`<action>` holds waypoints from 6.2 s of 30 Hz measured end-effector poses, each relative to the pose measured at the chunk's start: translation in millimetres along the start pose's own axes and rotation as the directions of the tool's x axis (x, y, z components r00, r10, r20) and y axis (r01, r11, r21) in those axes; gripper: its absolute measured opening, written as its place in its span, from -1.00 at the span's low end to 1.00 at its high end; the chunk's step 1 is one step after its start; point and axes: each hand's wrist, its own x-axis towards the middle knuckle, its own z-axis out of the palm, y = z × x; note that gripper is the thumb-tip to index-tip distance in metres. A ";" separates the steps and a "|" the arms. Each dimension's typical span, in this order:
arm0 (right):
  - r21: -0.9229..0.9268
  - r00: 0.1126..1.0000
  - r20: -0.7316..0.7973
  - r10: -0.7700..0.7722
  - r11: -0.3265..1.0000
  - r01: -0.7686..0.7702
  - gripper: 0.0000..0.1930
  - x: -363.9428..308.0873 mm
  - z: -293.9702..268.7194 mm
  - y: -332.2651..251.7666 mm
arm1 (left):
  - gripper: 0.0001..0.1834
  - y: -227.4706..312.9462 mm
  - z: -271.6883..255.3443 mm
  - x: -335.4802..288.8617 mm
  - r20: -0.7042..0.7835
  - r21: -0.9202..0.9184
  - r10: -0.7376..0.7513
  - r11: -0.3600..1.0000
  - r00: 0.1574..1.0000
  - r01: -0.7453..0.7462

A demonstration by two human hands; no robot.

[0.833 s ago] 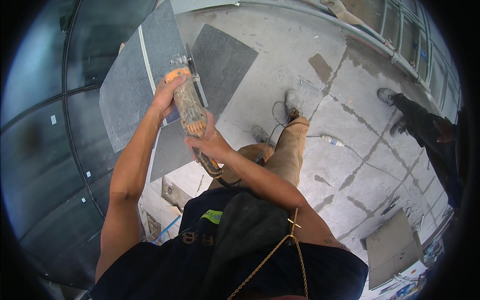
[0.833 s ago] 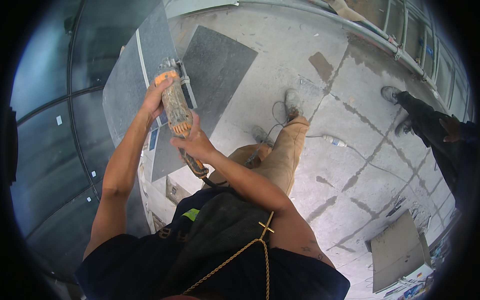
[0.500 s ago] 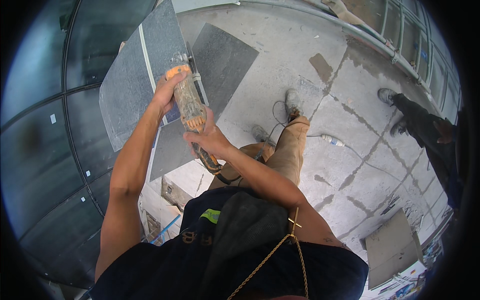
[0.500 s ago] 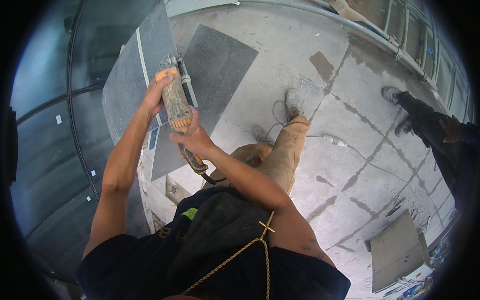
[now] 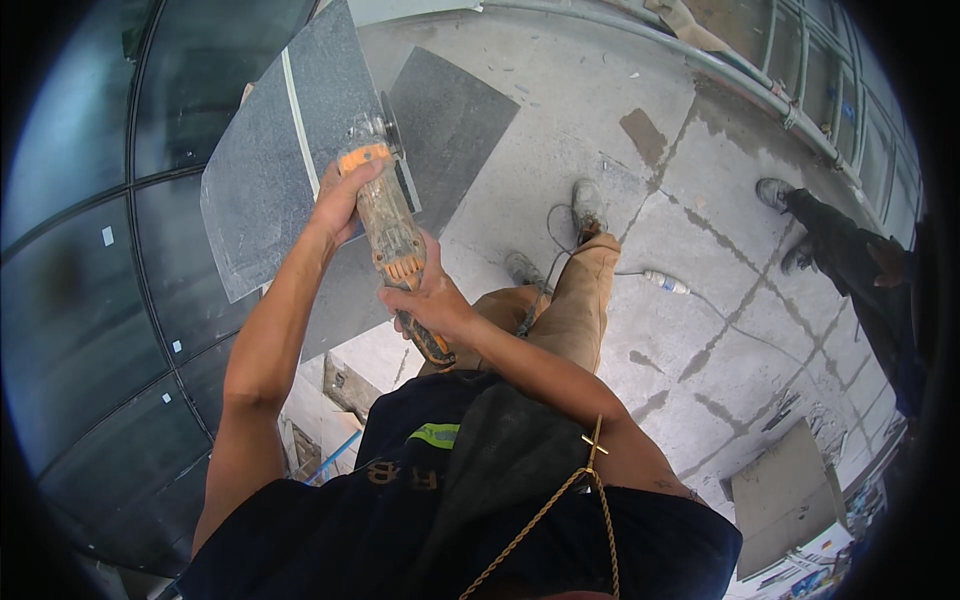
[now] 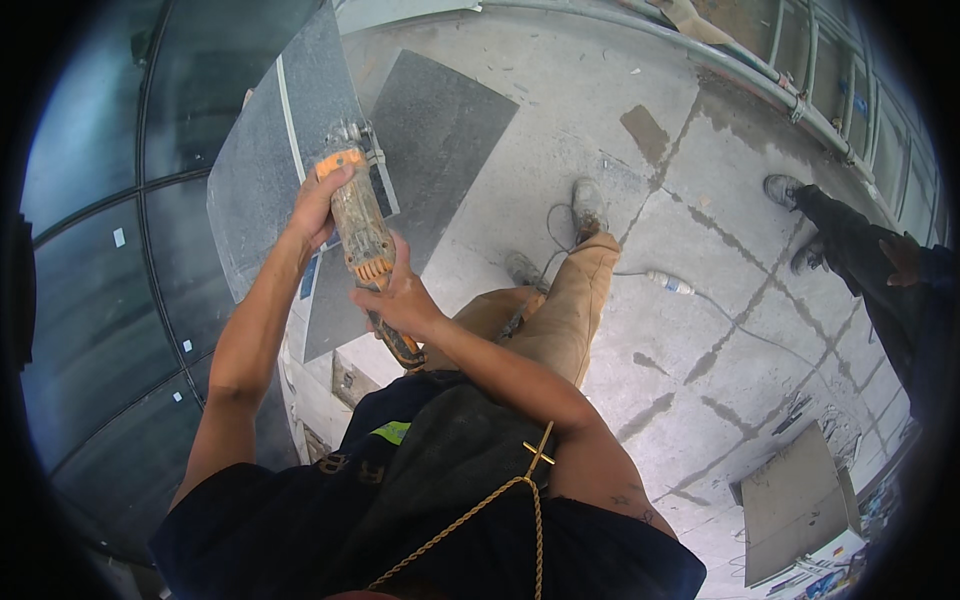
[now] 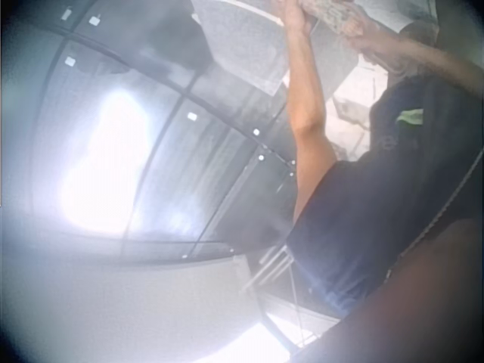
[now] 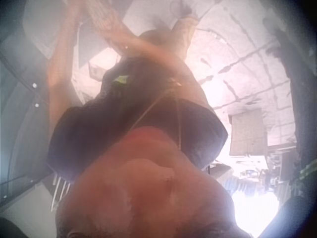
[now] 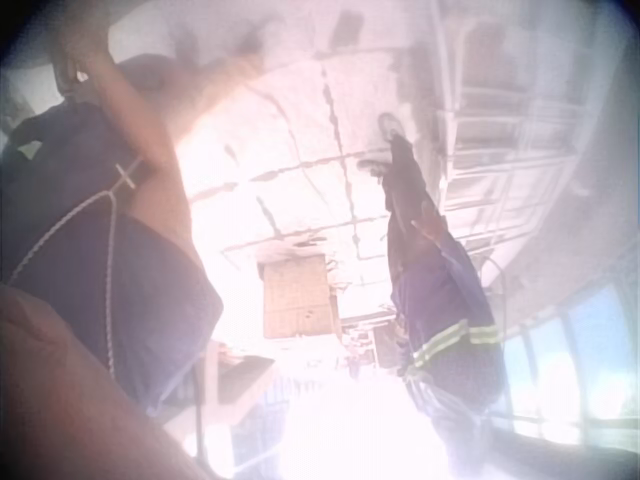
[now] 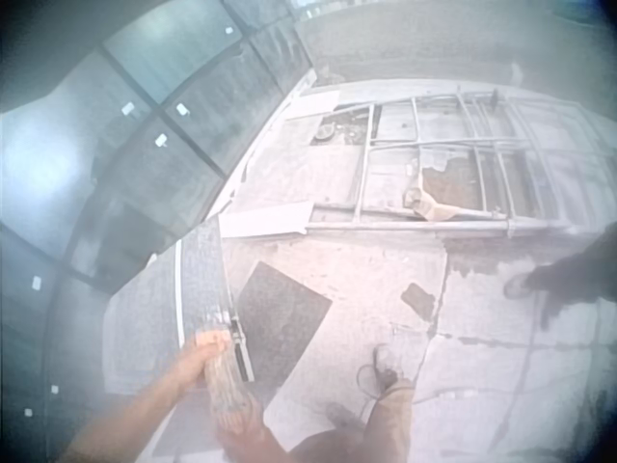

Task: The person uses an angle grinder to grind the edge of a large stone tile. A coworker assists by holding the tile steady while the person continues grinding along the marked line.

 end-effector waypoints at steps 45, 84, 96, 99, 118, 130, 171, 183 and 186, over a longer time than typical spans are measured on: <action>-0.005 0.999 -0.032 -0.042 0.999 0.042 0.06 20.6 1.0 10.0 | -0.15 -15.7 -22.4 30.9 0.087 -0.030 -0.034 0.999 0.996 0.037; -0.063 0.983 -0.067 -0.169 0.984 0.165 0.09 17.5 6.6 5.6 | -0.05 21.1 -5.0 15.0 0.095 0.053 0.090 0.994 0.991 -0.095; 0.027 0.996 -0.060 -0.059 0.998 0.060 0.05 16.9 6.2 18.1 | -0.11 -0.1 -6.2 14.2 0.008 0.080 -0.042 0.996 0.999 0.041; 0.032 0.998 -0.053 -0.047 0.998 0.048 0.05 14.4 6.4 14.0 | -0.13 -0.6 -11.1 16.9 0.090 0.057 -0.030 0.998 0.995 0.024; -0.455 0.879 0.034 -0.476 0.775 0.438 0.09 -5.2 -18.0 -40.3 | -0.15 44.0 25.3 -39.2 0.262 -0.343 -0.014 0.933 0.965 0.107; -0.501 0.863 0.224 -0.454 0.705 0.501 0.07 -9.7 -20.2 -59.2 | -0.36 62.4 35.7 -76.8 -0.016 -0.368 0.184 0.913 0.983 -0.177; -0.715 0.743 -0.668 0.038 0.246 -0.655 -0.06 -134.9 -307.1 -223.1 | -0.20 56.2 -64.9 -123.3 -0.478 -0.698 0.585 0.200 0.655 -0.688; -0.768 0.769 -0.636 -0.065 0.146 -0.623 -0.16 -53.7 -235.8 -254.5 | -0.19 -12.8 -133.5 -117.3 -0.596 -0.702 0.514 0.038 0.616 -0.711; -0.881 0.876 -0.466 -0.122 0.158 -0.446 -0.10 -15.9 -202.5 -264.5 | -0.19 -18.0 -144.3 -109.7 -0.586 -0.717 0.521 0.025 0.621 -0.697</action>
